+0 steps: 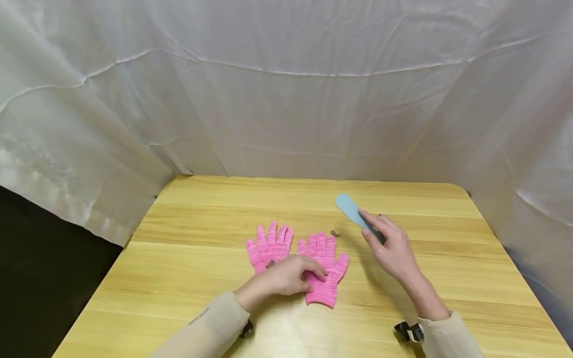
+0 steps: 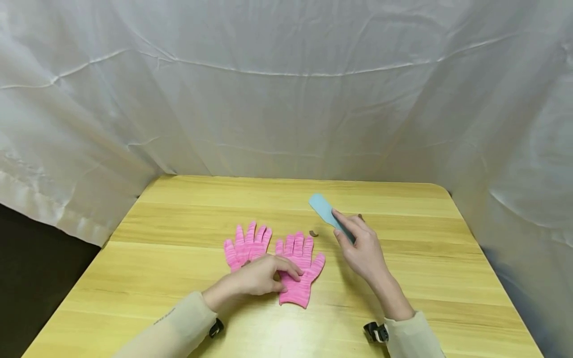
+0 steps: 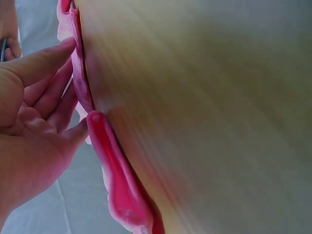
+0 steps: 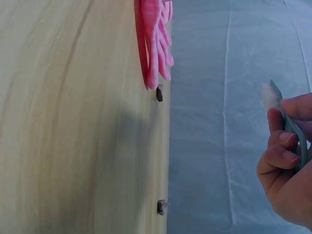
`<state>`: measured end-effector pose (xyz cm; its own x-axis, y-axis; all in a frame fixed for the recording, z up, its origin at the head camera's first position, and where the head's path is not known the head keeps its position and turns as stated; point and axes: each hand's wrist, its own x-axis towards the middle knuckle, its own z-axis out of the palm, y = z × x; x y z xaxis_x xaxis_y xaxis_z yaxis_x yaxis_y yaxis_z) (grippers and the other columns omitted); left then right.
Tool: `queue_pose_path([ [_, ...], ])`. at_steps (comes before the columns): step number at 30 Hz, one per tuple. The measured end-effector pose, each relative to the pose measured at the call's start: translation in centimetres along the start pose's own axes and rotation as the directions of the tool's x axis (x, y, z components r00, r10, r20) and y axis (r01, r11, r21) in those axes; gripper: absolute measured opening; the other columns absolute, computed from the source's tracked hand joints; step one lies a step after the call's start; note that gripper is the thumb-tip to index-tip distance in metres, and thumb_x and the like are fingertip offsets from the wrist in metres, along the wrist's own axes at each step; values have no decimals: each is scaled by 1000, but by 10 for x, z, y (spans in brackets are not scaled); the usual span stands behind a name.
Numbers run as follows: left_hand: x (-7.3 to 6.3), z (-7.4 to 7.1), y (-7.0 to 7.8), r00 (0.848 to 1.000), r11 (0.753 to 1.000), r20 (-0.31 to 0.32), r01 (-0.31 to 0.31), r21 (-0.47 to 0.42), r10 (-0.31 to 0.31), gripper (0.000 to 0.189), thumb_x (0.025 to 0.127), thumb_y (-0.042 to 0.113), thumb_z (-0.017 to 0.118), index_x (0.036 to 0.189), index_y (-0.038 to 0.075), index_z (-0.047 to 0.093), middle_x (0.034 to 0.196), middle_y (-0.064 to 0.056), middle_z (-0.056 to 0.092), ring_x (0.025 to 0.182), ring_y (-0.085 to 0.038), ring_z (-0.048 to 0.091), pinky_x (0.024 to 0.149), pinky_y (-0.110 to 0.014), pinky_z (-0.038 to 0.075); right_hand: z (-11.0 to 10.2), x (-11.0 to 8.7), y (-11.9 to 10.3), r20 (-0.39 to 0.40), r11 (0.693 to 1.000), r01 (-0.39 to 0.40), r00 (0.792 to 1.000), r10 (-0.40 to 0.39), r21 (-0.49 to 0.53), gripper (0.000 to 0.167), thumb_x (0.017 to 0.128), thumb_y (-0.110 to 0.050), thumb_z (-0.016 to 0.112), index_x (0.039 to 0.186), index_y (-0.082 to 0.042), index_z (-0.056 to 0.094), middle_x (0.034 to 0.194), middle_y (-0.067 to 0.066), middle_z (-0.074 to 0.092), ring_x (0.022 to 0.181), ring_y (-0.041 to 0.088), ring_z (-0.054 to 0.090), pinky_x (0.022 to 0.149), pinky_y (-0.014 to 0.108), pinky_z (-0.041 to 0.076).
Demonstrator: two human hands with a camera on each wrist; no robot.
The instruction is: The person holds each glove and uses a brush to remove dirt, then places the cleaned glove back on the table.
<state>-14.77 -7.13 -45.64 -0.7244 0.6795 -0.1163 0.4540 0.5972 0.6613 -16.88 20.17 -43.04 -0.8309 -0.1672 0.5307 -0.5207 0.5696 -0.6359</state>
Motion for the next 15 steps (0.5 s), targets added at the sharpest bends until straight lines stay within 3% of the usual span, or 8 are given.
queue_pose_path([
  [15, -2, -3, 4, 1000, 1000, 6, -26, 8, 25, 31, 88, 4, 79, 116, 17, 77, 125, 9, 72, 114, -5, 64, 99, -19, 51, 1, 1, 1, 6, 1000, -9, 1000, 9, -3, 45, 96, 1, 69, 141, -9, 66, 111, 11, 71, 77, 14, 51, 61, 20, 40],
])
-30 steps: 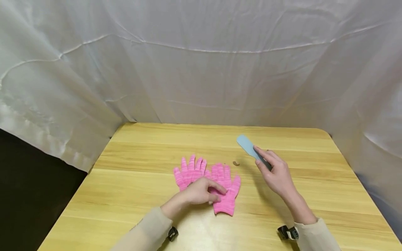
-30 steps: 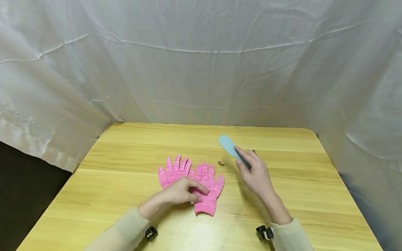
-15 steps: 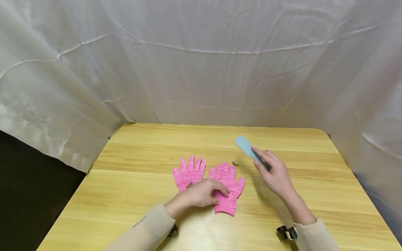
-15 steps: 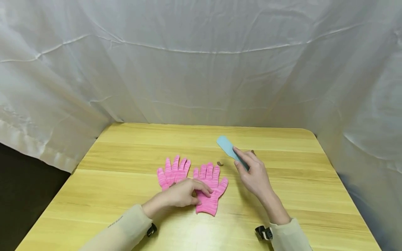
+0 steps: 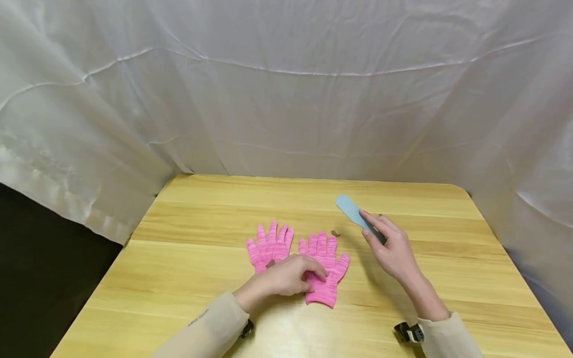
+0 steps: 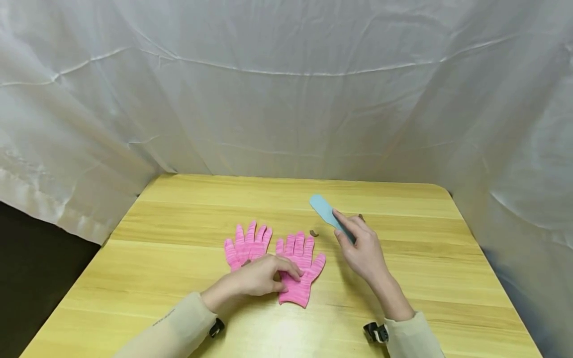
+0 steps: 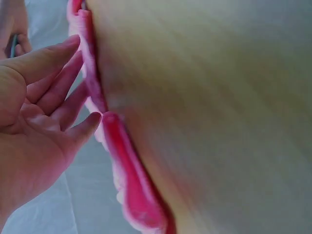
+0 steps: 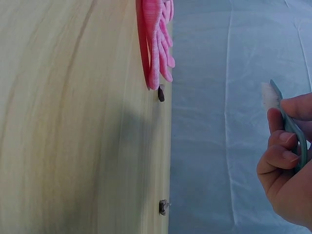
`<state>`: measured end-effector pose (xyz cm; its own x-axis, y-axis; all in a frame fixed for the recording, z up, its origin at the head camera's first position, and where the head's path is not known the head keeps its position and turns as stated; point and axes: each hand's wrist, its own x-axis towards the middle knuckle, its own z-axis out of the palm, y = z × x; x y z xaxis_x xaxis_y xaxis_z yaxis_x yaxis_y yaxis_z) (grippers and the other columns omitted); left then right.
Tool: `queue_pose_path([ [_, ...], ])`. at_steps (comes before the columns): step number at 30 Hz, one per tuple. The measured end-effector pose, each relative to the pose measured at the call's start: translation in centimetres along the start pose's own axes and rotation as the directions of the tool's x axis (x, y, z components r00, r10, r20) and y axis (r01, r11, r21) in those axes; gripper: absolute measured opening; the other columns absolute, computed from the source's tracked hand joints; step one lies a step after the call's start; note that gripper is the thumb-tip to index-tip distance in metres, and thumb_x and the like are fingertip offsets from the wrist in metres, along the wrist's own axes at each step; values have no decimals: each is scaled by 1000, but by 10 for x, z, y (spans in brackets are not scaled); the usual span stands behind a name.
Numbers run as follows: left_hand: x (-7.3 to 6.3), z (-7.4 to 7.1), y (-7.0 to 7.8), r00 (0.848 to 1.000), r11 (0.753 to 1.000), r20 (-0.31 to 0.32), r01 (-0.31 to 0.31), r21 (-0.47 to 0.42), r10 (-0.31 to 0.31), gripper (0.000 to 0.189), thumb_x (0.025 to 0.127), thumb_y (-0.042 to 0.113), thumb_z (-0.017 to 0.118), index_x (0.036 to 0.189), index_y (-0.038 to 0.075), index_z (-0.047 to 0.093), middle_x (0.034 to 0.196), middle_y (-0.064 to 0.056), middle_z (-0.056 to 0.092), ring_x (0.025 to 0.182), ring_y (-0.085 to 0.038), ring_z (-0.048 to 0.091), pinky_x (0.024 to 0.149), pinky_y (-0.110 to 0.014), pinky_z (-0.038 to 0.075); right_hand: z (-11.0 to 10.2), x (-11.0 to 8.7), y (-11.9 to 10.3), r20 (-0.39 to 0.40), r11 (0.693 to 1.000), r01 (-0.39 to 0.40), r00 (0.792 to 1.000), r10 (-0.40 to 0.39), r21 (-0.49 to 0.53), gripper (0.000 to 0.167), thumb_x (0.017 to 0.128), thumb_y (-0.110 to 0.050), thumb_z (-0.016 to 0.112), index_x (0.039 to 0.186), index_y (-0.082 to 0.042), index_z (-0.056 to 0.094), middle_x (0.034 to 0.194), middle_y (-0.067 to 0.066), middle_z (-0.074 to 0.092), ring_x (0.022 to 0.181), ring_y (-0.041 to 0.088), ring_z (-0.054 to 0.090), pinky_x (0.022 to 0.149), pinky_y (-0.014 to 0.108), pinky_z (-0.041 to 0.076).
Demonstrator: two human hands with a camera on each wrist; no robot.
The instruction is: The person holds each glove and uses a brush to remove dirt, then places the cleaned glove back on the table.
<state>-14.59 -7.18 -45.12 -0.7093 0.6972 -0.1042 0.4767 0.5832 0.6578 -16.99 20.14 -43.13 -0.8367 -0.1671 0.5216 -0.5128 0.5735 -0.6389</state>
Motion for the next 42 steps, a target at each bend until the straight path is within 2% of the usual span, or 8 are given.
queue_pose_path([
  [4, -6, -7, 3, 1000, 997, -18, -13, -82, 12, 31, 92, 7, 75, 122, 14, 74, 123, 5, 73, 111, -8, 66, 98, -23, 54, -1, 0, -1, -6, 1000, -11, 1000, 11, 0, 46, 97, 0, 69, 141, -10, 66, 113, 11, 72, 81, 15, 52, 64, 21, 42],
  [8, -17, -15, 3, 994, 983, -107, -27, -184, 8, 32, 98, 12, 69, 130, 9, 69, 130, -1, 71, 123, -19, 64, 109, -38, 51, -2, 0, -1, -19, 1000, -19, 1000, 20, 6, 46, 97, 0, 69, 141, -10, 66, 116, 12, 72, 87, 15, 54, 68, 22, 44],
  [13, -32, -31, -4, 956, 971, -295, -62, -229, -8, 34, 102, 20, 66, 133, 8, 67, 138, -1, 67, 129, -22, 60, 108, -44, 52, -1, 0, 0, -26, 1000, -17, 1000, 17, 15, 46, 97, 1, 69, 141, -10, 66, 117, 12, 72, 88, 14, 55, 68, 19, 44],
  [17, -47, -44, -13, 930, 938, -365, -86, -335, -45, 35, 101, 15, 67, 134, 9, 66, 133, -7, 68, 119, -28, 65, 96, -42, 59, 0, 0, 1, -24, 1000, -5, 1000, 5, 18, 46, 97, 1, 69, 141, -10, 66, 116, 12, 72, 87, 14, 54, 67, 19, 43],
  [23, -68, -55, -36, 923, 887, -355, -36, -460, -146, 40, 99, 14, 69, 138, 10, 63, 132, -21, 65, 114, -33, 66, 93, -39, 60, 1, 0, 0, -14, 1000, -15, 1000, 16, 20, 45, 97, 0, 69, 141, -11, 66, 114, 12, 72, 83, 14, 53, 65, 16, 41],
  [28, -83, -57, -62, 937, 887, -308, 5, -462, -166, 43, 99, 11, 69, 140, 3, 60, 136, -21, 64, 122, -35, 63, 104, -44, 55, 2, -1, -1, 4, 999, -30, 1000, 30, 23, 45, 97, -1, 69, 141, -10, 66, 114, 12, 71, 81, 14, 52, 63, 19, 41],
  [36, -94, -57, -94, 944, 935, -281, 68, -349, -174, 42, 93, 10, 75, 133, 1, 64, 141, -18, 60, 134, -44, 50, 116, -68, 35, 2, -1, -3, 3, 999, -22, 1000, 21, 30, 45, 97, -1, 69, 141, -11, 66, 114, 10, 72, 81, 13, 52, 63, 19, 40],
  [42, -99, -55, -97, 949, 960, -242, 143, -241, -202, 46, 87, 16, 81, 130, 9, 69, 153, -13, 54, 144, -45, 35, 117, -77, 20, 2, -1, -4, 14, 999, -19, 1000, 18, 41, 44, 97, -2, 69, 140, -10, 66, 109, 9, 71, 74, 12, 49, 59, 19, 39],
])
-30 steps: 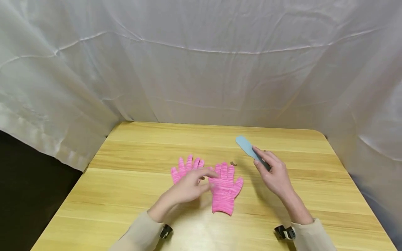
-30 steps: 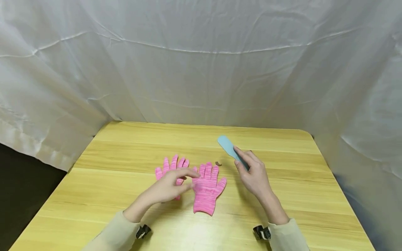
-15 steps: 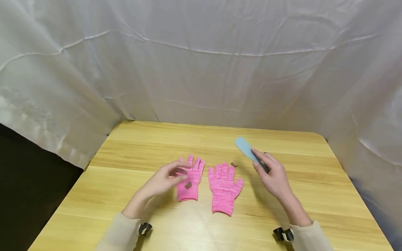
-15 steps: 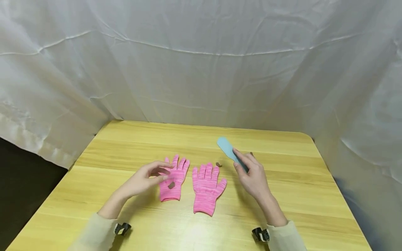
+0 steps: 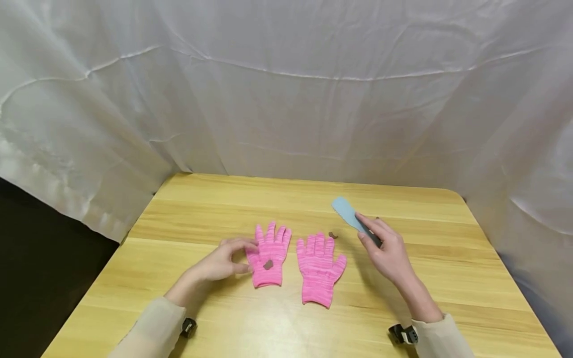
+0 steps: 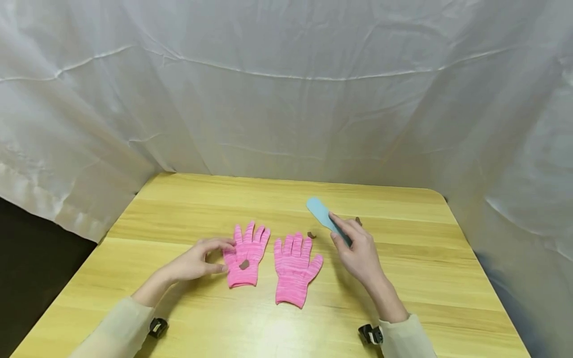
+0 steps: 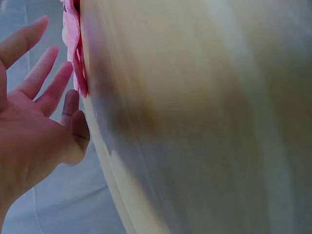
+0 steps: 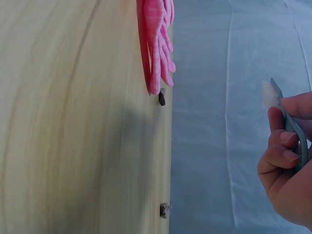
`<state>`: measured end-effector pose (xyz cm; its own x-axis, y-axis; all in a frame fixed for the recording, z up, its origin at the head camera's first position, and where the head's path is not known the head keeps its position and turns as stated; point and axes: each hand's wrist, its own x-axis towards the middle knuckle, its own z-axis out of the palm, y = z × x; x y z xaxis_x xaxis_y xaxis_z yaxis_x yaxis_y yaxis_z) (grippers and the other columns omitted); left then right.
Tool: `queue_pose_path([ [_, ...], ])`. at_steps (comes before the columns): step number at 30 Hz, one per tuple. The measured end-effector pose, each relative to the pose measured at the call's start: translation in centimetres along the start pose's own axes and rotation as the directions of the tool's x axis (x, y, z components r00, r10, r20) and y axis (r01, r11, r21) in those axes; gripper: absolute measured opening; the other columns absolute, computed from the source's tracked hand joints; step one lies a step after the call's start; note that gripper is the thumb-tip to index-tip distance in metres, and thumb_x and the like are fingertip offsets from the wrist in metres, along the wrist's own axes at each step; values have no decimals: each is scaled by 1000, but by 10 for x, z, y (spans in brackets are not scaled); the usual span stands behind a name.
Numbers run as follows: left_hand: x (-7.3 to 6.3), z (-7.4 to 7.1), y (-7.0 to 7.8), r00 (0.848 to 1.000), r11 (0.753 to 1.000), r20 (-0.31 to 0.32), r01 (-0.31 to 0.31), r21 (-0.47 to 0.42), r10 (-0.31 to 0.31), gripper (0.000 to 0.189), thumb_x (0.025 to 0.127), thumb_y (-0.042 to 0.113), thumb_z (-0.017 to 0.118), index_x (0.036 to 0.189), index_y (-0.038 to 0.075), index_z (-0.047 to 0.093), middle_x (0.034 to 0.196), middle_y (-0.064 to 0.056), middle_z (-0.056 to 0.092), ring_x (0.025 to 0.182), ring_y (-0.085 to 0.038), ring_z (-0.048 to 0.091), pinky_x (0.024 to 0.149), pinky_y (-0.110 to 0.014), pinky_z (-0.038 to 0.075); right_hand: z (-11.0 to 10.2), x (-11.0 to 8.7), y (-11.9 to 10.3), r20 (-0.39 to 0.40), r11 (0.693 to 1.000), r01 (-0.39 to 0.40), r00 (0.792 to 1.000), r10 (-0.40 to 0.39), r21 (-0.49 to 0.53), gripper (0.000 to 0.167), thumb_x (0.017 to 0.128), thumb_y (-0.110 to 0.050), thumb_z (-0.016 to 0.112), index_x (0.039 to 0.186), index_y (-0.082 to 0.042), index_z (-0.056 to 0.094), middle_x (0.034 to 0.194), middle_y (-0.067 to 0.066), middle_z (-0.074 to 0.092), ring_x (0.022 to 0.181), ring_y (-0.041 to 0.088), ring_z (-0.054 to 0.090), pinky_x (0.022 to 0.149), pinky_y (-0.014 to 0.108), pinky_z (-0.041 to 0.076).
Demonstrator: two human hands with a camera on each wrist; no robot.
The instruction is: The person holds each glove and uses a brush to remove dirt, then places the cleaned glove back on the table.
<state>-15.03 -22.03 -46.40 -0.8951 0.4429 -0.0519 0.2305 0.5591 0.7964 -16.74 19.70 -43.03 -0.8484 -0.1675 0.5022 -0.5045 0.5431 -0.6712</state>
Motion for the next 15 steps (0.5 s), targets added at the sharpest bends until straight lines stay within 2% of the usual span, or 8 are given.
queue_pose_path([
  [3, -1, 1, 1, 1000, 1000, 22, 20, -16, -19, 48, 86, 17, 82, 131, 8, 68, 155, -13, 51, 145, -46, 34, 118, -75, 20, -1, 1, 1, -13, 1000, -16, 1000, 16, 6, 44, 97, -1, 69, 141, -11, 66, 112, 10, 71, 77, 13, 51, 61, 18, 40],
  [5, 0, 2, 0, 999, 999, 41, 14, -41, -12, 48, 87, 15, 81, 131, 5, 67, 154, -15, 51, 137, -43, 44, 118, -65, 33, -3, 1, 3, -27, 1000, -22, 999, 23, 11, 44, 97, 0, 68, 140, -11, 66, 111, 11, 71, 78, 12, 51, 61, 17, 40],
  [8, 3, 3, -1, 998, 998, 59, -6, -64, 10, 47, 87, 10, 80, 131, 1, 65, 152, -19, 52, 121, -35, 56, 107, -46, 49, -8, 2, 9, -47, 999, -33, 998, 34, 18, 45, 97, 0, 69, 140, -10, 66, 107, 10, 70, 76, 11, 50, 60, 16, 40],
  [10, 5, 3, 0, 998, 998, 58, -6, -69, 10, 45, 87, 9, 80, 130, 0, 66, 148, -18, 55, 110, -26, 57, 96, -36, 53, -12, 3, 13, -53, 999, -45, 998, 46, 17, 45, 98, -1, 68, 141, -10, 66, 103, 9, 69, 73, 10, 48, 59, 17, 39],
  [15, 11, 8, 4, 999, 994, 48, 2, -106, 3, 45, 87, 9, 81, 129, 1, 67, 138, -16, 62, 111, -28, 61, 98, -40, 55, -18, 4, 21, -73, 997, -78, 994, 78, -2, 45, 99, -3, 68, 142, -11, 65, 103, 8, 68, 70, 10, 45, 57, 18, 37],
])
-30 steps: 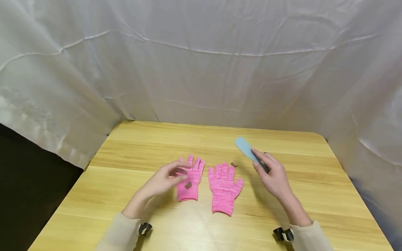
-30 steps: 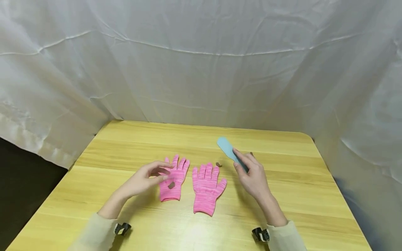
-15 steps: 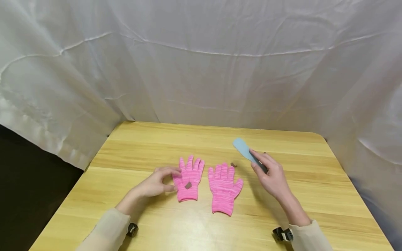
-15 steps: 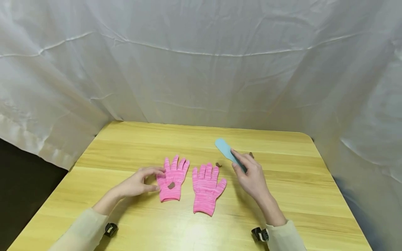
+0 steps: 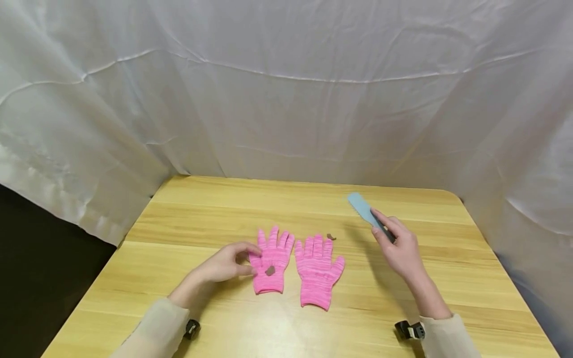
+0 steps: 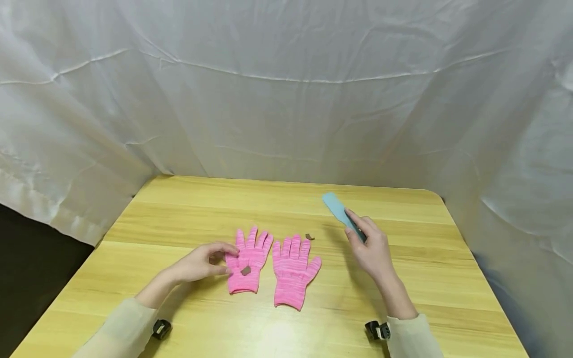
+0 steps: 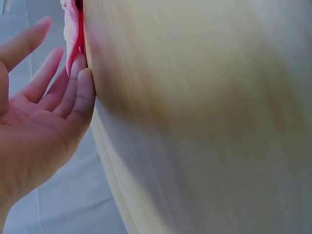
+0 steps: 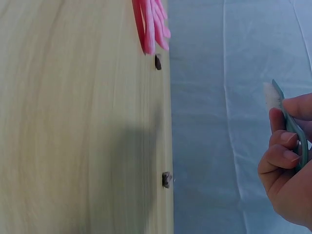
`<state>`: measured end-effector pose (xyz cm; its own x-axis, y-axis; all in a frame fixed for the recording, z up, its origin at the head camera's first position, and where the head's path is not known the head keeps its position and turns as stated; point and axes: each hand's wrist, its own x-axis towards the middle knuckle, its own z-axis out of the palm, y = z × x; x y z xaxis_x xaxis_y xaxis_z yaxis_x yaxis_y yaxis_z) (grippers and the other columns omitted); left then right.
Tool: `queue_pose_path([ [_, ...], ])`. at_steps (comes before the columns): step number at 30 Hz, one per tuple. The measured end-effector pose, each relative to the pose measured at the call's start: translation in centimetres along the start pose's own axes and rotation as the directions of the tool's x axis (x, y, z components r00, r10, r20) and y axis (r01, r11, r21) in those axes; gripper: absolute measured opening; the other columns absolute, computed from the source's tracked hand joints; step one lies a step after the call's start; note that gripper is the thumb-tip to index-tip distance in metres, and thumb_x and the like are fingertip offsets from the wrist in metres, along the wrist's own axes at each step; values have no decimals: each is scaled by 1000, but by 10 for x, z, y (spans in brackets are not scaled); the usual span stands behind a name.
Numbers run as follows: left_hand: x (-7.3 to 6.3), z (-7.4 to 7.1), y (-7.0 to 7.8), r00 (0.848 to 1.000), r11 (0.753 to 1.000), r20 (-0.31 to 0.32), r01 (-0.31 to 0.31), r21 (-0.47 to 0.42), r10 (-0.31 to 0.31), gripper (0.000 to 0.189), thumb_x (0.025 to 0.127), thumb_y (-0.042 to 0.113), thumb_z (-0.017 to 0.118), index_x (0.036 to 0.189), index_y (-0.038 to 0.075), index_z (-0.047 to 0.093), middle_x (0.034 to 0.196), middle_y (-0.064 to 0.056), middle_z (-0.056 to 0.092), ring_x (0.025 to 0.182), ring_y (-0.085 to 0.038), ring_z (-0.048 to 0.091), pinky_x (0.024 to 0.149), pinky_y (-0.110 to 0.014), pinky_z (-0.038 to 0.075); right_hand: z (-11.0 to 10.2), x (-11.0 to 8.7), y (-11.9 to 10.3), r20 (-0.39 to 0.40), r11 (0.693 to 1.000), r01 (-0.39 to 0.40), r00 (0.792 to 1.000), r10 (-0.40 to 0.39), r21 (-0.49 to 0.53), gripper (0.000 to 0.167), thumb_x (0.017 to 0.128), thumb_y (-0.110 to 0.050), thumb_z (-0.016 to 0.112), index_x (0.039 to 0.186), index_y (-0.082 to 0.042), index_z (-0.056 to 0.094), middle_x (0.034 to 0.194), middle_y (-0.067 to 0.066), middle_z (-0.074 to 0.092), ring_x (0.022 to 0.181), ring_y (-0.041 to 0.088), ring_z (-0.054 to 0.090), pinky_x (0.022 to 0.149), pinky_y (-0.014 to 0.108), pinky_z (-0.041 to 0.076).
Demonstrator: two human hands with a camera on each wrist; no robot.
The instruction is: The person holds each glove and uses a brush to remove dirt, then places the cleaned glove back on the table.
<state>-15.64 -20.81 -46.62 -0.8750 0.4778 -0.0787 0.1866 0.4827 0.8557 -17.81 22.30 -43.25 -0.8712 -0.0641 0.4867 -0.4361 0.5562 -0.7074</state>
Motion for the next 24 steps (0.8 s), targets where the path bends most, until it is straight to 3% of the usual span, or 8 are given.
queue_pose_path([
  [4, 5, 4, 2, 1000, 999, 6, -2, -41, 2, 47, 86, 6, 81, 130, -2, 66, 136, -18, 63, 116, -30, 63, 101, -37, 56, -1, 1, 2, 5, 1000, -1, 1000, 1, -6, 44, 99, -4, 68, 142, -11, 65, 105, 10, 69, 72, 11, 46, 58, 18, 38],
  [10, 9, 8, 6, 1000, 1000, 21, 16, -21, -15, 51, 82, 5, 84, 128, -3, 65, 121, -17, 62, 94, -23, 58, 76, -25, 56, 1, -1, 0, 14, 1000, -13, 1000, 13, -5, 44, 99, -5, 68, 142, -10, 65, 106, 11, 70, 75, 11, 48, 59, 17, 39],
  [13, 9, 9, 8, 999, 999, 21, 32, -9, -31, 54, 79, 6, 87, 128, -3, 65, 114, -14, 61, 89, -21, 56, 70, -23, 54, 2, -1, 0, 14, 1000, -17, 1000, 17, -8, 44, 99, -4, 68, 142, -10, 65, 106, 11, 70, 75, 11, 48, 59, 18, 39],
  [24, 11, 12, 12, 998, 998, -3, 64, 1, -64, 57, 71, -10, 82, 126, -4, 66, 108, -12, 59, 93, -22, 53, 71, -23, 53, 3, -1, 0, 22, 1000, -7, 1000, 7, -18, 44, 98, -3, 69, 141, -11, 66, 105, 12, 70, 74, 12, 48, 58, 17, 39],
])
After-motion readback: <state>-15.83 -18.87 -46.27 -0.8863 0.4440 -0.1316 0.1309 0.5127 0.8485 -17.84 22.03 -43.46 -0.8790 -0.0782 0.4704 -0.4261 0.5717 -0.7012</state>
